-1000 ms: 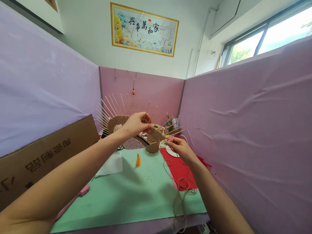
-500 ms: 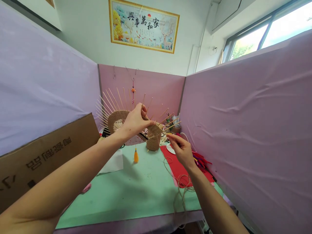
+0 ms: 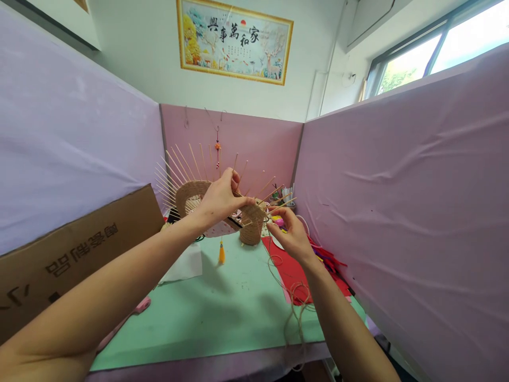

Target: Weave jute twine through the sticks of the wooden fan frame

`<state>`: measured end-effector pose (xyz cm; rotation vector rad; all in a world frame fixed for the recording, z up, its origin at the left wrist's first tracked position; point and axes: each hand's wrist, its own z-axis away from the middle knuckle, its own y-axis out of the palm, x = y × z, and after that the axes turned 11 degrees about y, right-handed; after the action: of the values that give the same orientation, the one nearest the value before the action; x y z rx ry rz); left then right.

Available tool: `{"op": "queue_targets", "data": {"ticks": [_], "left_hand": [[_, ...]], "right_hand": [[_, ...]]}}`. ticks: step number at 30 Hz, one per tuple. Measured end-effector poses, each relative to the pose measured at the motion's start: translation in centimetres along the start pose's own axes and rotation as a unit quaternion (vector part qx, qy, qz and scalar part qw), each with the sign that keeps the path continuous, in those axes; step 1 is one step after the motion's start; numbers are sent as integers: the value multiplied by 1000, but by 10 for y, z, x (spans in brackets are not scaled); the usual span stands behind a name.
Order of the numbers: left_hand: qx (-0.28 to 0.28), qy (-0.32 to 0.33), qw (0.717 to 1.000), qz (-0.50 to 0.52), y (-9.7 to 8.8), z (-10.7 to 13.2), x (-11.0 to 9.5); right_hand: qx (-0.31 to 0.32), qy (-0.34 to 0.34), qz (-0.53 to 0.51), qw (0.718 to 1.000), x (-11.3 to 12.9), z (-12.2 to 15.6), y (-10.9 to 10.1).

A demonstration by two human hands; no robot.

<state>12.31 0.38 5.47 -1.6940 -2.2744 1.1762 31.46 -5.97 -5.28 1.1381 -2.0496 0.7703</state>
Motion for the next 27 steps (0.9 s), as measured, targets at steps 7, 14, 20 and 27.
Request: {"op": "queue_targets", "data": {"ticks": [7,14,20,27], "left_hand": [[2,0,1000,4,1,3,1],[-14,5,1000,-3,3,1,2],[-87,44,995,28,16,11,11],[-172,186,967,-16,30,31,29]], "right_hand": [[23,78,-108,991,12,-3,23],[-86,42,-88,991,17,4,30],[-122,28,-92,988,20,0,36],[-132,38,-102,985,22,-3,37]]}}
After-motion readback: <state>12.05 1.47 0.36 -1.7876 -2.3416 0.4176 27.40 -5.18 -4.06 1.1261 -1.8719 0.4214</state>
